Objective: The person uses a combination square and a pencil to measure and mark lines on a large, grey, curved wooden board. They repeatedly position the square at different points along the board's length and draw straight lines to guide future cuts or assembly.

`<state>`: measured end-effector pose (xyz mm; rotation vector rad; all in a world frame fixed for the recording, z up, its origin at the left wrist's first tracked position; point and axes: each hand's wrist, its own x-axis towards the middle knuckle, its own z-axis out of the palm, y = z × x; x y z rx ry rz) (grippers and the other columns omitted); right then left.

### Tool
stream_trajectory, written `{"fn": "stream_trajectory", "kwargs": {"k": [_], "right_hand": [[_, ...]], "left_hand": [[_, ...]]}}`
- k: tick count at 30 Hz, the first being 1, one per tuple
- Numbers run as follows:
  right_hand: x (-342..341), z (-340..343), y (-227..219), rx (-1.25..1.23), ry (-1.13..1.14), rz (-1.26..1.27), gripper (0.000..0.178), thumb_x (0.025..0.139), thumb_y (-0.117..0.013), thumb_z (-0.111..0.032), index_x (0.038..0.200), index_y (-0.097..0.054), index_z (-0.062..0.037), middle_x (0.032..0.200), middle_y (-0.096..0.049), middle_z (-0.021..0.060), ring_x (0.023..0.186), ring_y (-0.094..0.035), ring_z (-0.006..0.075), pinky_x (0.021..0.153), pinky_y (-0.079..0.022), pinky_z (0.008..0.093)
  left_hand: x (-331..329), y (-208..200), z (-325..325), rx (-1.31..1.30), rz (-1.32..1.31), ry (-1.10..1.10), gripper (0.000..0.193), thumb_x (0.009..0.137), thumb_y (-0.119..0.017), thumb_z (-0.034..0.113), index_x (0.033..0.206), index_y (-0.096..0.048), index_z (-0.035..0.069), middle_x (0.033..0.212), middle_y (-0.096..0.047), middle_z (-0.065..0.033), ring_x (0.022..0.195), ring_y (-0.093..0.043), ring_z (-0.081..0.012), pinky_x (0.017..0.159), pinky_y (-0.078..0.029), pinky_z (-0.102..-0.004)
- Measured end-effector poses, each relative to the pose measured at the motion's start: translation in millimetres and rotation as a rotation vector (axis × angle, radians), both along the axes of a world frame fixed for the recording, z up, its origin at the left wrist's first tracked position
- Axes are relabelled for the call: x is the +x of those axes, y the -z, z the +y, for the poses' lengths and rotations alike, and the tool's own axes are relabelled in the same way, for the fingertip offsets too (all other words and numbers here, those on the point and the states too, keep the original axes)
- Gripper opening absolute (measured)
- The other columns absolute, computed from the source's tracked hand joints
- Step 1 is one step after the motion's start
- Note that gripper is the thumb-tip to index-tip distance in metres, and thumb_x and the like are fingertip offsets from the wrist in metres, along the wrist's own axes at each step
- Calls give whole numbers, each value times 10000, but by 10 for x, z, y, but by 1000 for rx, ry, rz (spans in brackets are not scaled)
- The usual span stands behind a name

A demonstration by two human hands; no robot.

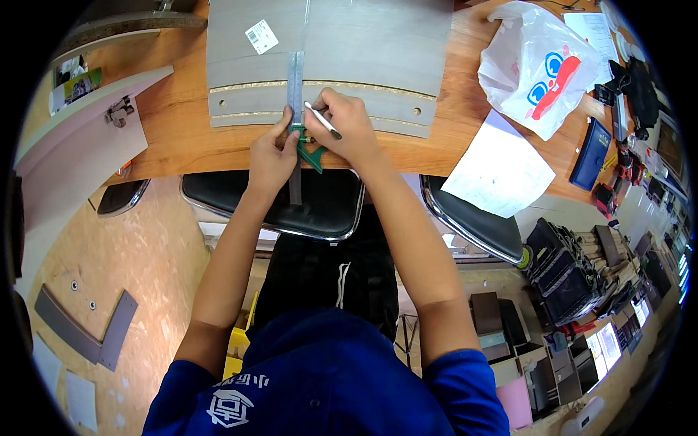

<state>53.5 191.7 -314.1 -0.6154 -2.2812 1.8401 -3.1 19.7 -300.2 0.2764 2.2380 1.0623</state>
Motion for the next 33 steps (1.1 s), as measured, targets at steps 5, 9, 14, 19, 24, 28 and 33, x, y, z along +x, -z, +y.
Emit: {"fn": "stream_trajectory", "kwargs": {"k": [5, 9, 14, 19, 24, 28, 33], "right_hand": [[-45, 49, -17, -71, -10, -65, 180, 856, -747, -125, 819, -616, -7, 588, -596, 29, 523, -536, 64, 499, -422, 242], [-78, 92, -50, -60, -78, -90, 184, 856, -746, -138, 817, -613, -17, 564, -565, 8, 511, -505, 61, 495, -405, 245], [-62, 97, -11, -90, -108, -101, 188, 864, -749, -142, 809, -609, -31, 560, -567, 5, 511, -507, 62, 495, -403, 247], [-64, 108, -4, -81, -130, -69, 188, 877, -748, -140, 812, -606, -36, 564, -563, -1, 512, -492, 55, 493, -388, 243], [-51, 137, 9, -111, -170, -53, 183, 890, -746, -139, 819, -609, -39, 573, -549, -15, 529, -471, 42, 499, -364, 236], [-55, 146, -15, -130, -171, -81, 178, 893, -745, -137, 824, -611, -41, 578, -535, -21, 536, -456, 40, 502, -355, 235], [-60, 150, -23, -137, -174, -80, 173, 889, -745, -137, 831, -612, -42, 580, -532, -21, 534, -455, 42, 501, -356, 236]], "left_hand": [[8, 16, -6, -30, -13, 19, 499, 968, -667, 14, 1456, -572, 59, 691, -595, 6, 645, -504, -29, 635, -470, -226], [27, 53, -19, -12, -13, -18, 491, 951, -678, 59, 1435, -599, 100, 645, -596, -86, 573, -536, -122, 608, -478, -276], [38, 112, -40, 9, 7, -29, 488, 936, -684, 75, 1418, -615, 110, 623, -588, -143, 532, -549, -175, 587, -478, -309], [43, 156, -58, 35, 14, -38, 487, 931, -685, 70, 1412, -620, 114, 645, -613, -161, 537, -572, -196, 588, -485, -318], [28, 83, -28, 21, 18, -8, 487, 952, -666, 17, 1431, -586, 51, 718, -624, -63, 627, -539, -87, 616, -474, -250], [3, 33, -8, -1, -26, 12, 485, 964, -655, -5, 1441, -569, 17, 750, -604, -13, 671, -499, -26, 622, -457, -212], [18, 48, -15, 16, 4, -13, 481, 942, -675, 43, 1417, -603, 75, 690, -615, -129, 590, -566, -145, 603, -482, -283]]}}
